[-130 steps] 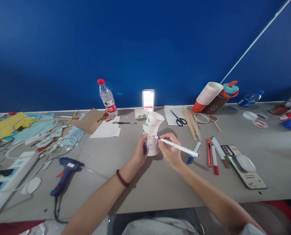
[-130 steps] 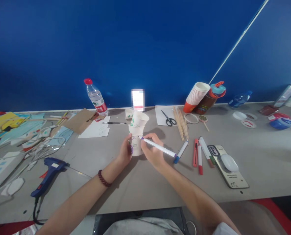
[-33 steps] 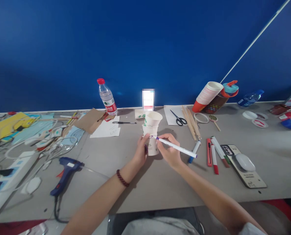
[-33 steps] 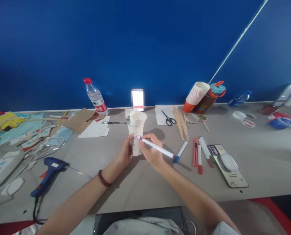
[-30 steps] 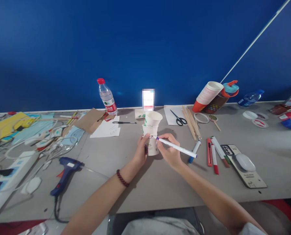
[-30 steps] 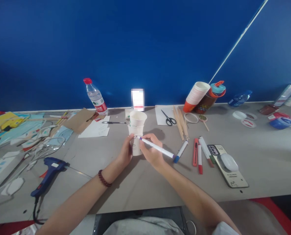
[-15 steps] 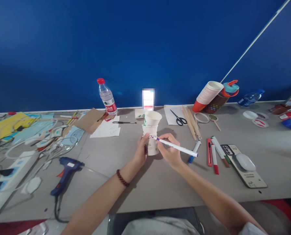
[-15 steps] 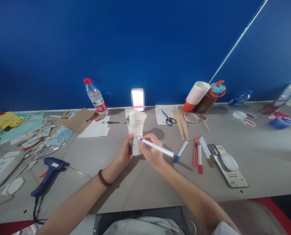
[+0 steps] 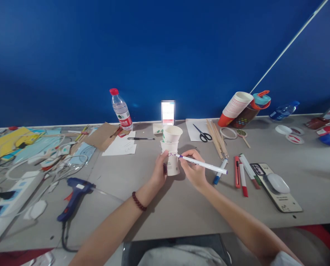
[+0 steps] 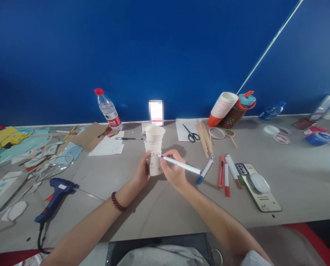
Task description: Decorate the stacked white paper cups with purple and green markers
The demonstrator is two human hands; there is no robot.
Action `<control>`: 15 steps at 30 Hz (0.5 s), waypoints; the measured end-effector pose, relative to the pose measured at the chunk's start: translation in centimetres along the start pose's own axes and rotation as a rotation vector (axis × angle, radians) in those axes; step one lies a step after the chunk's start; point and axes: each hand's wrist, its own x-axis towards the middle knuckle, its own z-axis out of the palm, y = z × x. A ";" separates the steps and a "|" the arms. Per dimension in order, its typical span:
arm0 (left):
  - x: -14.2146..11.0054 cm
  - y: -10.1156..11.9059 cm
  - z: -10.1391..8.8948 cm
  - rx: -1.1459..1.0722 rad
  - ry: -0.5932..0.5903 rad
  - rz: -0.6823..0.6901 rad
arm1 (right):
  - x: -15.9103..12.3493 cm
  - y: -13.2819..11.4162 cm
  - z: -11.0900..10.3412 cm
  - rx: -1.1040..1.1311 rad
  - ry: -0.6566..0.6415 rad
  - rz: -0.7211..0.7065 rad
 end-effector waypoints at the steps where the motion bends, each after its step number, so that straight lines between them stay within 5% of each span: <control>1: 0.0 0.0 0.0 0.007 0.011 -0.003 | 0.0 0.1 0.0 0.001 0.009 0.007; 15: 0.0 0.0 0.0 0.004 0.001 -0.006 | 0.0 0.5 0.2 0.043 0.016 0.033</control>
